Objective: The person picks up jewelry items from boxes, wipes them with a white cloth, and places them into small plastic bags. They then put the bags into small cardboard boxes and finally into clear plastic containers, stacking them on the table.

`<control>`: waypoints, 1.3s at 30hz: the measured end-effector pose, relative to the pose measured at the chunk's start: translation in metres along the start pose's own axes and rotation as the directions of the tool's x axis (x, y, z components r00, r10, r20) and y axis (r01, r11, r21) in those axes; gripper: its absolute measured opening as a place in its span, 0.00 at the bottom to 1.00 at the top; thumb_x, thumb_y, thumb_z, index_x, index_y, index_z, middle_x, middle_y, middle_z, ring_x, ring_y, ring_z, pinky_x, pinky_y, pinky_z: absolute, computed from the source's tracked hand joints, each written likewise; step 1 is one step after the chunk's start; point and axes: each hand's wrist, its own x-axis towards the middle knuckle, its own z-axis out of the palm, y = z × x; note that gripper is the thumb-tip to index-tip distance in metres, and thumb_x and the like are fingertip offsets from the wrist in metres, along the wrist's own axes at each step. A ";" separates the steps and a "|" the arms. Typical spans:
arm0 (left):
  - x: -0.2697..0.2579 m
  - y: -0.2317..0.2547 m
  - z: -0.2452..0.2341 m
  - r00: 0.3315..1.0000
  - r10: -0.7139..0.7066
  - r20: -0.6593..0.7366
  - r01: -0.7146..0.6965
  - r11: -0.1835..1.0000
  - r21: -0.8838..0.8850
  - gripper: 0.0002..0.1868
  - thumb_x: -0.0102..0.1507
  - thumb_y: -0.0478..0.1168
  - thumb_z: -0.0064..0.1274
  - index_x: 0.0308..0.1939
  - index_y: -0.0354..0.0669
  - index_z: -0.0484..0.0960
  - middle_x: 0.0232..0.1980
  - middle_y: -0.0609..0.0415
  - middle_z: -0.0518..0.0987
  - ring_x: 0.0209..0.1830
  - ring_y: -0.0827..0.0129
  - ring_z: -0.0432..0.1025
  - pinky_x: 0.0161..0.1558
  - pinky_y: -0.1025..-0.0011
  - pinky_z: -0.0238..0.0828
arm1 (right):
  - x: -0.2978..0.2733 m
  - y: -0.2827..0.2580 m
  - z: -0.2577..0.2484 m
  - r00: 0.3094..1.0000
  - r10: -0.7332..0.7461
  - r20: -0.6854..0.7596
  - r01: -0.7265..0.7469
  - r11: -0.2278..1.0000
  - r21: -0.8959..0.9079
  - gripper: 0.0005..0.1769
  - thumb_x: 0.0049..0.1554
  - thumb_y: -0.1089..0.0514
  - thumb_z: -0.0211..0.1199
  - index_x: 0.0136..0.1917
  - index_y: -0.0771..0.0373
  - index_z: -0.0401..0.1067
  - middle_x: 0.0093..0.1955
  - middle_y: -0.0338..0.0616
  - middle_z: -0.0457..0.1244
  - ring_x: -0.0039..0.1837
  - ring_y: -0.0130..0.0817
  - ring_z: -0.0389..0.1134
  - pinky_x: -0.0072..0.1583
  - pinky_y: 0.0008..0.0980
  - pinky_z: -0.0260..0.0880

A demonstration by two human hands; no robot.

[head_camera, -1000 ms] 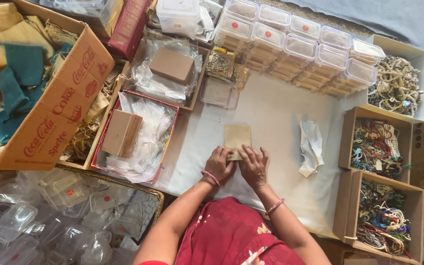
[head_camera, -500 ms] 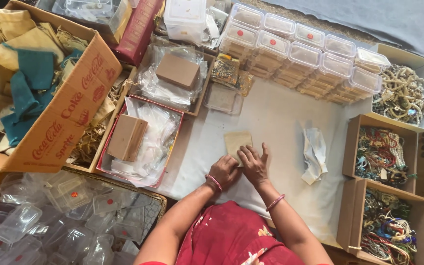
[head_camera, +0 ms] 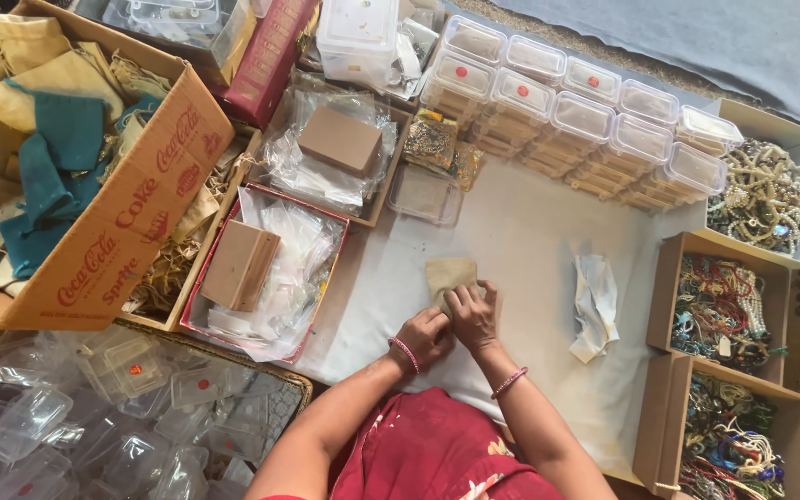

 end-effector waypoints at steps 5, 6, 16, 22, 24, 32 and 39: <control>0.001 0.004 -0.002 0.999 0.043 -0.014 -0.042 0.998 0.051 0.13 0.56 0.34 0.57 0.44 0.43 0.76 0.47 0.49 0.75 0.49 0.53 0.73 0.52 0.58 0.72 | 0.003 -0.006 -0.029 0.996 0.087 0.002 -0.087 0.987 0.136 0.21 0.49 0.56 0.66 0.58 0.58 0.73 0.56 0.42 0.65 0.61 0.40 0.66 0.71 0.49 0.54; 0.000 0.006 -0.004 0.994 0.103 -0.025 -0.100 0.987 0.125 0.16 0.57 0.34 0.56 0.49 0.43 0.75 0.52 0.49 0.75 0.53 0.53 0.72 0.58 0.58 0.70 | -0.001 -0.007 -0.037 0.997 0.080 -0.013 -0.075 0.973 0.219 0.26 0.47 0.56 0.66 0.60 0.59 0.72 0.59 0.45 0.65 0.63 0.42 0.65 0.71 0.49 0.55; 0.004 0.013 -0.009 1.000 -0.021 0.021 0.014 0.957 0.289 0.36 0.48 0.39 0.58 0.62 0.43 0.73 0.66 0.42 0.69 0.67 0.50 0.63 0.65 0.54 0.57 | -0.040 0.013 -0.067 0.986 0.160 0.057 -0.169 0.895 0.412 0.34 0.43 0.65 0.63 0.64 0.64 0.67 0.69 0.59 0.60 0.67 0.57 0.61 0.66 0.50 0.61; 0.000 -0.009 -0.018 0.989 -0.125 0.085 0.101 0.965 0.240 0.23 0.59 0.36 0.59 0.58 0.47 0.75 0.55 0.51 0.79 0.55 0.57 0.75 0.57 0.59 0.71 | -0.029 0.026 -0.069 0.928 0.286 0.240 -0.361 0.848 0.387 0.17 0.52 0.69 0.62 0.55 0.58 0.71 0.60 0.48 0.66 0.60 0.50 0.69 0.59 0.42 0.71; 0.002 -0.012 -0.019 0.979 -0.118 0.165 0.088 0.980 0.176 0.16 0.60 0.33 0.58 0.52 0.46 0.76 0.49 0.48 0.80 0.48 0.52 0.77 0.50 0.60 0.75 | -0.024 0.033 -0.073 0.881 0.279 0.382 -0.418 0.838 0.351 0.15 0.51 0.67 0.66 0.51 0.59 0.71 0.52 0.48 0.67 0.55 0.50 0.69 0.55 0.44 0.71; 0.023 0.013 -0.042 0.916 -0.333 0.225 0.256 0.915 0.311 0.12 0.56 0.34 0.52 0.44 0.42 0.77 0.41 0.48 0.82 0.46 0.51 0.76 0.50 0.56 0.72 | -0.035 0.048 -0.059 0.729 0.299 0.617 -0.671 0.493 0.554 0.15 0.48 0.63 0.72 0.48 0.62 0.71 0.43 0.41 0.67 0.48 0.37 0.69 0.50 0.36 0.71; 0.009 -0.017 -0.040 0.890 -0.424 0.167 0.439 0.896 -0.066 0.09 0.58 0.38 0.50 0.39 0.41 0.82 0.42 0.48 0.82 0.41 0.57 0.79 0.45 0.63 0.75 | -0.052 0.048 -0.047 0.658 0.312 0.685 -0.636 -0.257 0.728 0.07 0.54 0.63 0.66 0.45 0.65 0.71 0.42 0.38 0.68 0.48 0.30 0.71 0.50 0.31 0.76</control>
